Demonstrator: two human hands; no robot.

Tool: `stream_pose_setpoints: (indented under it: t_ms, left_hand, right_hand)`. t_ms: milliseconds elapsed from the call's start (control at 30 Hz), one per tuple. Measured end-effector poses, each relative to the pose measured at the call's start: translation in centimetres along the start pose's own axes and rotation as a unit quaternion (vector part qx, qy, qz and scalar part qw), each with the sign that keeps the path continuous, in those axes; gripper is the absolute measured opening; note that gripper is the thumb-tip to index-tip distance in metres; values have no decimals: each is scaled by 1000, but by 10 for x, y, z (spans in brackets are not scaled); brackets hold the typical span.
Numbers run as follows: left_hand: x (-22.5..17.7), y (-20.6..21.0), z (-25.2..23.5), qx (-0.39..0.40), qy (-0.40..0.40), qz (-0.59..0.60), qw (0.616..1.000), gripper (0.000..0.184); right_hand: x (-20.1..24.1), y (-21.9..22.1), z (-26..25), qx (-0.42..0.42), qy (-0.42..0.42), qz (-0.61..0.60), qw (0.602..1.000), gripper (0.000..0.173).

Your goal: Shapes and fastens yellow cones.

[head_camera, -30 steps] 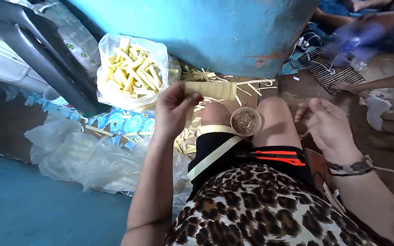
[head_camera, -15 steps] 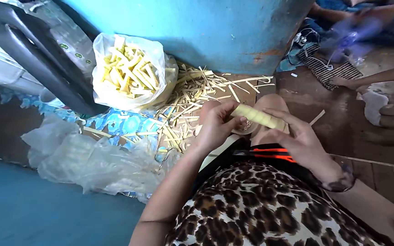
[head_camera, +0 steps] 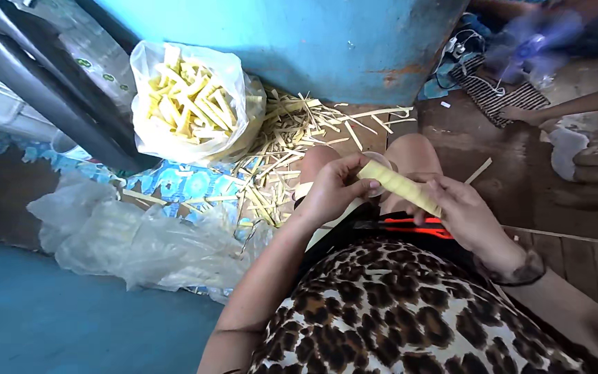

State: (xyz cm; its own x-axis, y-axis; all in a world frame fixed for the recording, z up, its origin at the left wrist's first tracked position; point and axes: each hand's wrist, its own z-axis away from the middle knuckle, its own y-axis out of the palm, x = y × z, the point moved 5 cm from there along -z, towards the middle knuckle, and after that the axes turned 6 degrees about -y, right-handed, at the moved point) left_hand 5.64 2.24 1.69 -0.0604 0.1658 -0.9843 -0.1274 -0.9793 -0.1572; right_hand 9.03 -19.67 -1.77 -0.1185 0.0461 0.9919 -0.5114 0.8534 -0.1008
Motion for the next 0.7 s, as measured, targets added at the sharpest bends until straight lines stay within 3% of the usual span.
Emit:
stream_pose_setpoints:
  t_ms: [67, 100, 133, 200, 233, 267, 333, 367, 400, 467, 500, 533, 600, 633, 700]
  left_hand:
    - [1, -1, 2, -10, -9, 6, 1000, 20]
    - [1, -1, 2, -7, -10, 7, 1000, 20]
    - [2, 0, 0, 3, -9, 7, 1000, 19]
    - [7, 3, -4, 26, 0, 8, 1000, 16]
    - [10, 5, -5, 33, -1, 11, 999, 15]
    - [12, 6, -6, 31, -5, 11, 999, 14]
    - [15, 8, -7, 21, -15, 10, 1000, 14]
    - [16, 9, -7, 25, -15, 12, 1000, 16]
    - [16, 11, -8, 36, -10, 14, 999, 16]
    - [16, 17, -9, 61, 4, 18, 998, 15]
    - [18, 19, -11, 70, 5, 25, 997, 14]
    - [20, 21, -12, 70, 4, 30, 997, 14]
    - [23, 25, -14, 58, -9, 33, 998, 14]
    - [24, 27, -15, 57, -15, 33, 998, 15]
    - [26, 34, -15, 73, -20, 30, 997, 17]
  right_hand:
    - [1, -1, 7, -2, -147, 156, 977, 42]
    - [-1, -2, 9, -6, -136, 134, 982, 38]
    - [-6, -2, 9, -6, -57, 45, 997, 31]
    - [-15, -2, 12, -16, 107, -126, 986, 36]
    - [-16, -4, 15, -16, 99, -104, 990, 34]
    - [-15, -7, 18, -13, 35, -25, 999, 30]
    - [-14, -11, 26, -14, -101, 127, 987, 42]
    - [-16, -13, 28, -16, -88, 112, 990, 39]
    - [-19, -14, 29, -15, -14, 31, 999, 31]
    - [-23, -15, 33, -31, 146, -130, 980, 37]
    - [-23, -17, 37, -38, 141, -113, 983, 37]
    - [-22, -21, 40, -36, 73, -32, 996, 32]
    - [-19, -27, 49, -33, -77, 151, 985, 42]
    - [-21, -29, 53, -38, -79, 144, 986, 41]
    - [-31, -34, 57, -50, 78, -67, 993, 32]
